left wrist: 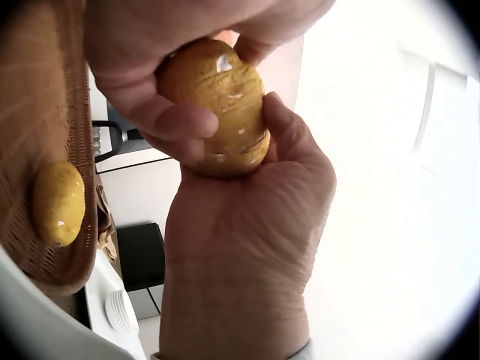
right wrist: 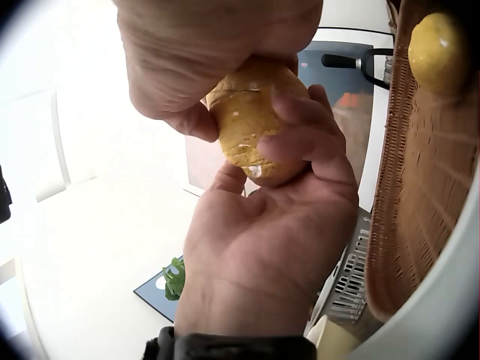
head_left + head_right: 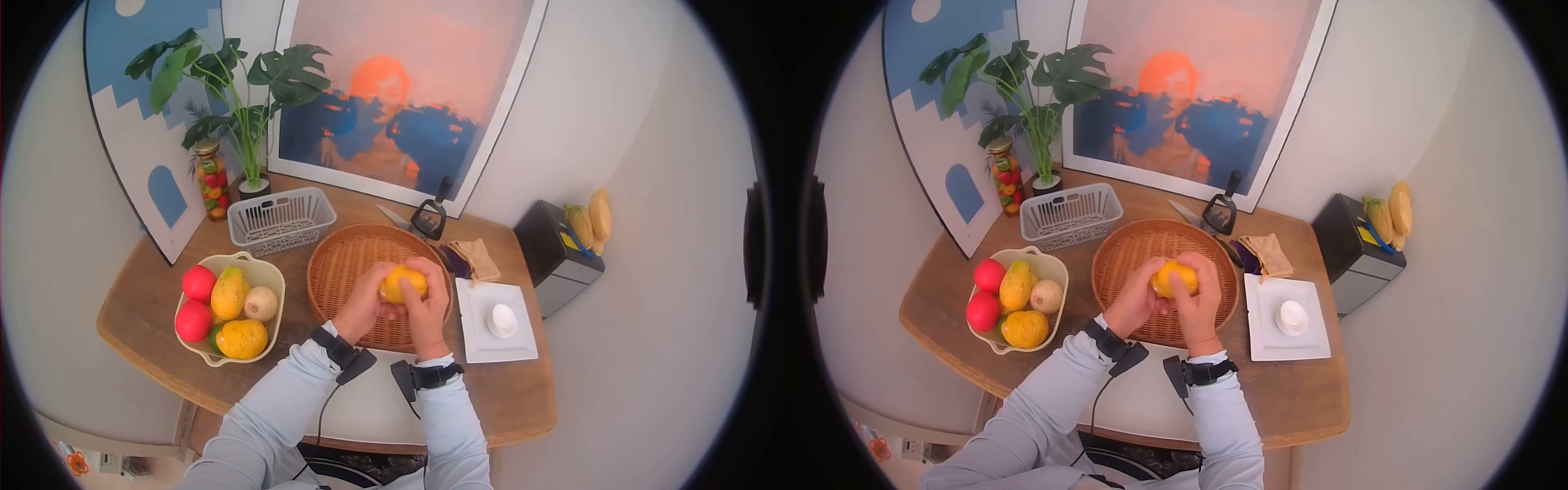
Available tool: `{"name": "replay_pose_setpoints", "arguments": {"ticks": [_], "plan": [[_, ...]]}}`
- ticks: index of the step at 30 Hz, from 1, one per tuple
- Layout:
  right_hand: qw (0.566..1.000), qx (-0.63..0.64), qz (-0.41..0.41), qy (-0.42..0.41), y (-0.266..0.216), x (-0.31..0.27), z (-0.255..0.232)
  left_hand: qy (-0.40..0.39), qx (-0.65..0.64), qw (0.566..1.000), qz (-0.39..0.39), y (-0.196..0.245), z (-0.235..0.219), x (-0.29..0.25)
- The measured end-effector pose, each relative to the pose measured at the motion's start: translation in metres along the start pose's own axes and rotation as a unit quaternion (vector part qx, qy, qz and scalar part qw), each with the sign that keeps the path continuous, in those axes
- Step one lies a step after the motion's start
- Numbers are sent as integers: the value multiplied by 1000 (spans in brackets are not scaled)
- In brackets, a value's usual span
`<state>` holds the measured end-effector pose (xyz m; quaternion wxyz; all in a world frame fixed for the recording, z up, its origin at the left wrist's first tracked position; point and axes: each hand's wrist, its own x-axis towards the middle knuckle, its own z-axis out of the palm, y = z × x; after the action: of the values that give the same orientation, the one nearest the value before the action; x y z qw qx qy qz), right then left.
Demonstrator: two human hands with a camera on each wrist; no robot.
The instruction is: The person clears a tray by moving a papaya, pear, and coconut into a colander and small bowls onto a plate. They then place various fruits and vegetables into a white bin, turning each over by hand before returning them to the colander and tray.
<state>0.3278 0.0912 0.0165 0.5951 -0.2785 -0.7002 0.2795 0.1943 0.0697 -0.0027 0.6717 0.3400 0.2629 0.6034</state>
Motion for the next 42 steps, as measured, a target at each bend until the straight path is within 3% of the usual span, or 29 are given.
{"name": "replay_pose_setpoints", "arguments": {"ticks": [3,4,6,7,9,10,13,15,16,19,22,24,25,28,29,31,34,36,37,40,42], "plan": [[982,-92,-144,-83,-21,3,6,72,-145,987,6,-6,5,10],[975,-110,-162,-107,-19,3,8,61,-123,990,6,-5,0,10],[993,-67,-92,-44,-10,-1,14,41,-80,996,7,-2,-10,6],[997,-46,-57,-12,-5,-3,15,59,17,997,36,-2,-8,5],[992,49,106,40,0,-1,10,95,206,969,93,-6,5,3],[975,96,187,66,2,0,8,113,231,959,118,-7,13,0],[972,150,174,37,3,0,6,107,76,991,4,0,10,-2],[1000,-14,-13,-9,-5,1,10,78,-21,996,-31,2,3,2],[989,-96,-106,-32,-8,1,12,64,-69,994,-48,4,2,3],[999,24,27,-7,0,-3,11,102,26,994,-2,4,8,-2],[952,189,237,33,17,-2,0,143,230,958,89,-3,18,-2],[1000,17,26,7,12,1,5,116,102,987,42,-6,8,2],[994,-72,-81,-5,6,2,8,101,38,994,16,-7,3,4],[957,-217,-185,-57,-8,4,13,73,-77,994,9,-4,-7,7],[987,-134,-78,-36,-3,2,14,96,7,994,47,-3,-3,5],[991,36,132,6,19,-3,14,138,172,967,124,-1,12,2],[955,90,281,-15,31,0,-1,148,298,936,116,-3,21,-2],[994,-73,80,-22,18,-4,6,124,156,979,42,2,7,0],[988,-154,-22,-23,8,-5,10,110,83,990,3,6,4,1],[970,-198,-139,-20,-1,-1,17,140,-8,990,10,5,8,2],[996,-38,83,13,6,-4,16,159,168,969,91,-3,13,1]]}}
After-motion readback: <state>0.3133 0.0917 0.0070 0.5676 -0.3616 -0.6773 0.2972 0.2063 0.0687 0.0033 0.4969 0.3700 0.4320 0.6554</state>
